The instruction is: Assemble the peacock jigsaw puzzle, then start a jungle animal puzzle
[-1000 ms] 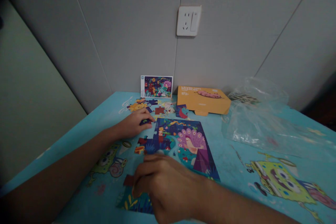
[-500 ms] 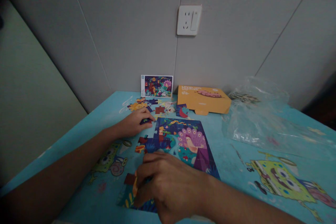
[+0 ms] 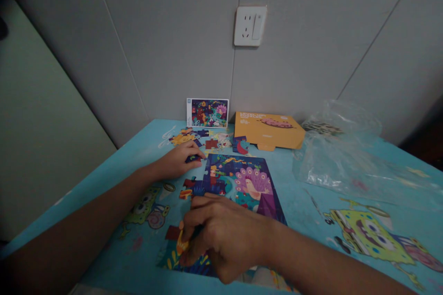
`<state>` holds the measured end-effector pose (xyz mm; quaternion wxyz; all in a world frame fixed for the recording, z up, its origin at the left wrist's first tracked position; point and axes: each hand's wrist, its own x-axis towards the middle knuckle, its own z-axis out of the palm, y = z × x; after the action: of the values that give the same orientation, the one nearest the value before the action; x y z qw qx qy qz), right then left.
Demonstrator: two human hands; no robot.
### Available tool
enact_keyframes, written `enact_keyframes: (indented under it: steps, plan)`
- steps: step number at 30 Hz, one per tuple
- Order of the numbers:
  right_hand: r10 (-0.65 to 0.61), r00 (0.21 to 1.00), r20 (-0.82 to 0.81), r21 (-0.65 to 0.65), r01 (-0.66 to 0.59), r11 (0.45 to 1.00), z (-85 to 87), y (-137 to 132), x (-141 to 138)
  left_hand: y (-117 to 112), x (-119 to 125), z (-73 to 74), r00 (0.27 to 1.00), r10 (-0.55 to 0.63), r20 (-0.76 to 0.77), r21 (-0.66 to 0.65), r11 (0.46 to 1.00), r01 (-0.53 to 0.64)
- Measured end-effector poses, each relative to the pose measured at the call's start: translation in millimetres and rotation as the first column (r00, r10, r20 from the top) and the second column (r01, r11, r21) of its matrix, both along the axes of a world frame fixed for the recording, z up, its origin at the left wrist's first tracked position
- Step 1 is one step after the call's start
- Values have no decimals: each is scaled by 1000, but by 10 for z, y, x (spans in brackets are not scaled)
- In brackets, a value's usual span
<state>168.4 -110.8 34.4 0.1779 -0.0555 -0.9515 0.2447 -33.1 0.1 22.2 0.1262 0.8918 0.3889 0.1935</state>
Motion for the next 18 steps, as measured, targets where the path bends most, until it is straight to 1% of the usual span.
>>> enact_keyframes:
  steps: [2,4,7,10,11,12,13,14,15,16,17,18]
  plan:
    - [-10,996,-85,0,10,1000,-44,19,-1,4,-5,-10,1000,-2,-4,3,1000,2]
    - [-53,981,-188,8,55,998,-74,47,6,7,-6,-21,1000,-3,-18,7,1000,3]
    - [-188,942,-277,30,204,979,-70,82,19,2,0,-13,1000,-5,-19,39,999,6]
    - [-324,887,-330,21,350,936,-47,89,20,-54,11,85,1000,-12,4,76,997,11]
    - [-361,867,-342,4,386,923,-46,86,21,-94,15,142,1000,-20,1,54,998,20]
    - [-395,849,-351,-20,415,909,-48,83,25,-145,20,207,999,-46,-18,-19,999,46]
    - [-425,834,-351,-49,437,898,-53,81,32,-207,27,276,994,-101,-41,-140,986,94]
    - [-449,825,-343,-76,452,889,-60,79,40,-276,37,343,983,-175,-48,-311,938,152]
    - [-460,823,-332,-96,456,885,-66,77,49,-348,50,404,969,-245,-42,-475,858,196]
    - [-455,830,-322,-107,446,889,-72,72,56,-419,68,454,953,-299,-52,-587,781,213]
    - [-429,848,-310,-108,417,902,-75,65,61,-484,89,491,938,-338,-82,-660,723,203]
    - [-382,875,-297,-99,370,924,-77,53,62,-539,113,515,924,-360,-130,-690,702,176]
